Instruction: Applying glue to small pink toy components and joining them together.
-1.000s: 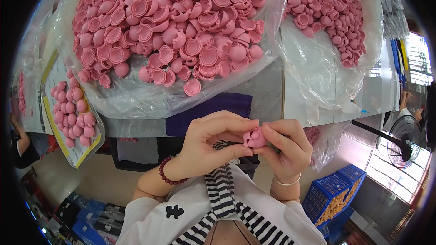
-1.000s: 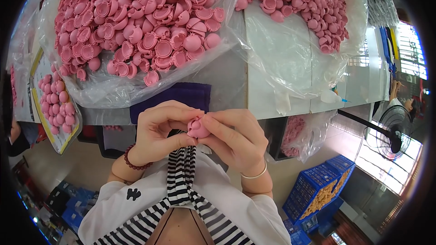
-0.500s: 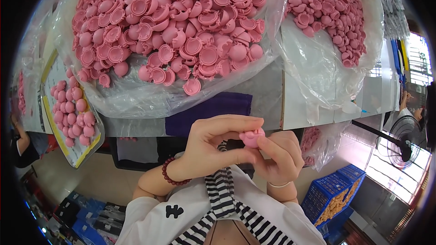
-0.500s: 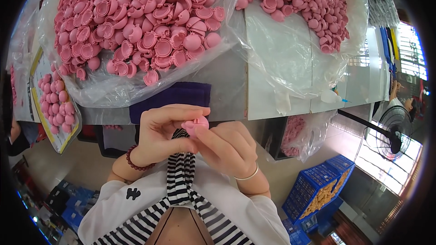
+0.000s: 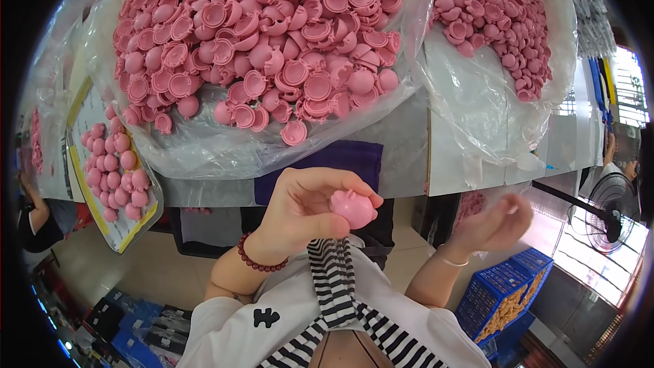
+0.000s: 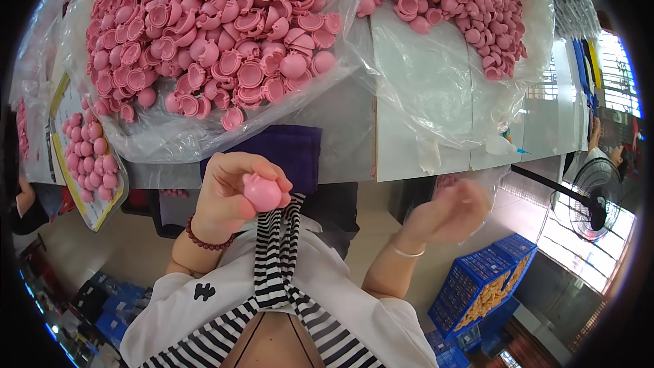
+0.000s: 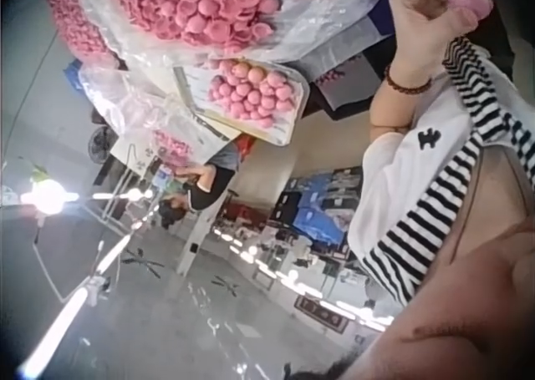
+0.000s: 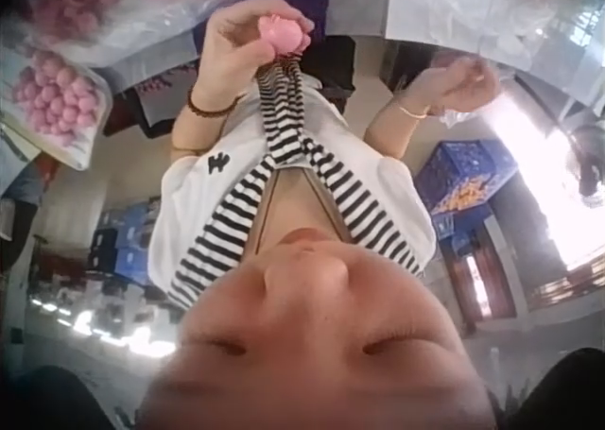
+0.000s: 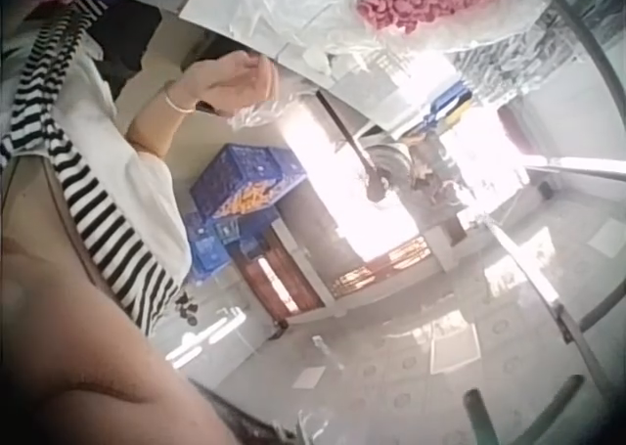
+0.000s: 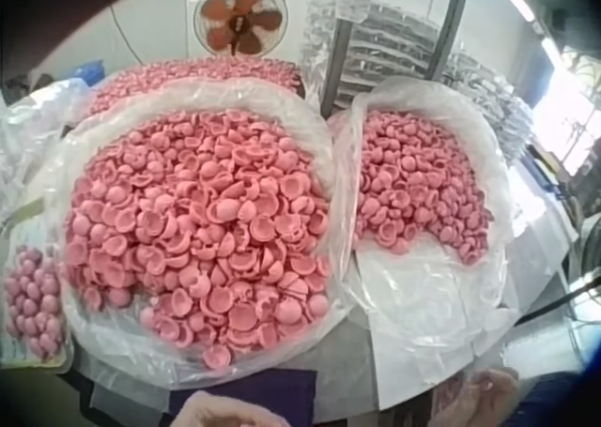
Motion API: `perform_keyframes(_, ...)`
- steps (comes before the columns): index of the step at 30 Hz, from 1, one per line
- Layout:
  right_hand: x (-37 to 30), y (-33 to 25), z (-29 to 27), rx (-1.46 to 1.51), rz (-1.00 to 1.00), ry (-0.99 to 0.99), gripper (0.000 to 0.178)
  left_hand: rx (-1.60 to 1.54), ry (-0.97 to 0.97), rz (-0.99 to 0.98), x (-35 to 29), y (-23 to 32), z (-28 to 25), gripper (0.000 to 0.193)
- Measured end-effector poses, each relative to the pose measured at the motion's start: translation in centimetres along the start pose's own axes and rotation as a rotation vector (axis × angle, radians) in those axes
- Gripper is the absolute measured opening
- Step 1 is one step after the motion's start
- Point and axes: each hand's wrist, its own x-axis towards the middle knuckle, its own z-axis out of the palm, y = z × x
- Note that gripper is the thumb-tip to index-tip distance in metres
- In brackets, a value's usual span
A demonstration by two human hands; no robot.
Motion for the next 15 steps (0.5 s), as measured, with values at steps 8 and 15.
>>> perform_keyframes(8, 3.9, 14.3, -4.7, -0.300, 0.354, 0.175, 0.051, -0.515, -0.296, 0.114, 0.0, -1.0, -1.8, 0.057)
perform_keyframes(15, 4.7, 16.0, -4.0, -0.193, 0.507, -0.077, 0.032, -0.317, -0.010, 0.006, -1.3, 0.5, -0.5, 0.050)
